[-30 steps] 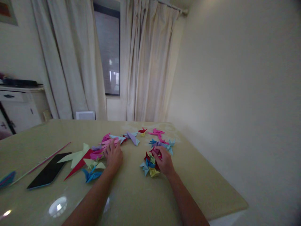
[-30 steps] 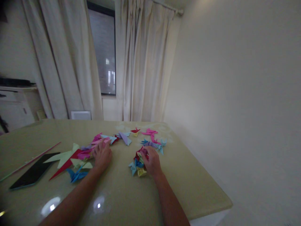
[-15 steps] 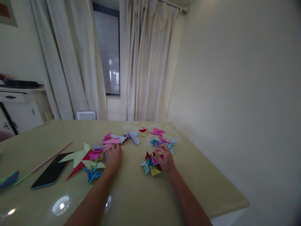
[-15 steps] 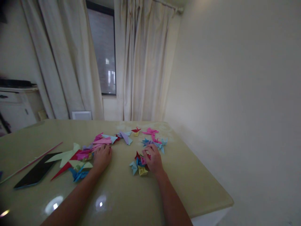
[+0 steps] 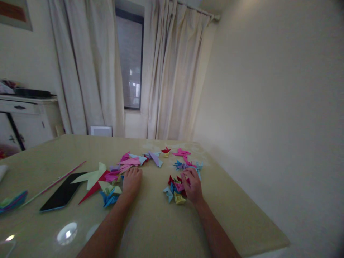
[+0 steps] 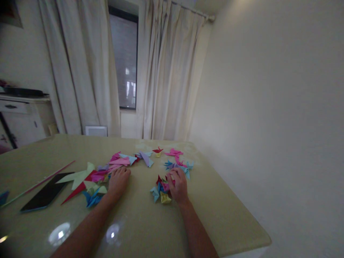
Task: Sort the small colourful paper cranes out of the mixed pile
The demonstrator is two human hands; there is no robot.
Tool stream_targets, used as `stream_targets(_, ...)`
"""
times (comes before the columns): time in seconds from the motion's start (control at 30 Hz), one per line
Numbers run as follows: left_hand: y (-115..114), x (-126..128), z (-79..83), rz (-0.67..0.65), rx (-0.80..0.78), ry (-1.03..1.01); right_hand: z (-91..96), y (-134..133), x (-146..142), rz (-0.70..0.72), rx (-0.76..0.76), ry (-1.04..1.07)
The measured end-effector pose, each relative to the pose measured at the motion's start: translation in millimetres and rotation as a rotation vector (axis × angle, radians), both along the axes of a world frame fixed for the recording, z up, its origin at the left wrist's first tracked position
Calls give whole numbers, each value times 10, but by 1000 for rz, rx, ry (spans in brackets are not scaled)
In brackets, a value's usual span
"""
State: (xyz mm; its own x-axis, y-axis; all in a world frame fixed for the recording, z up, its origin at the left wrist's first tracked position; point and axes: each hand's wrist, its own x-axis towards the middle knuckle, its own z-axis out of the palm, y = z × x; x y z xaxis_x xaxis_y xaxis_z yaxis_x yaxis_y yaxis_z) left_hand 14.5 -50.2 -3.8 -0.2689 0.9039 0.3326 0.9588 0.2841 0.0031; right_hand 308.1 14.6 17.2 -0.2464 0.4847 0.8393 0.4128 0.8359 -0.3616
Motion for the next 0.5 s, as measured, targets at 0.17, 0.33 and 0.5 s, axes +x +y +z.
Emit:
stream_targets(0.17,28,-11,-14,22,-18,-30,32,-69,-53,23,77,-13)
stream_targets(0.33,64,-3,-38,10,-47,-38,45,-96,-64,41,95,-38)
stream_targets(0.5,33,22,-39,-61,-30,-54,55,-114,-68,26,114,-26)
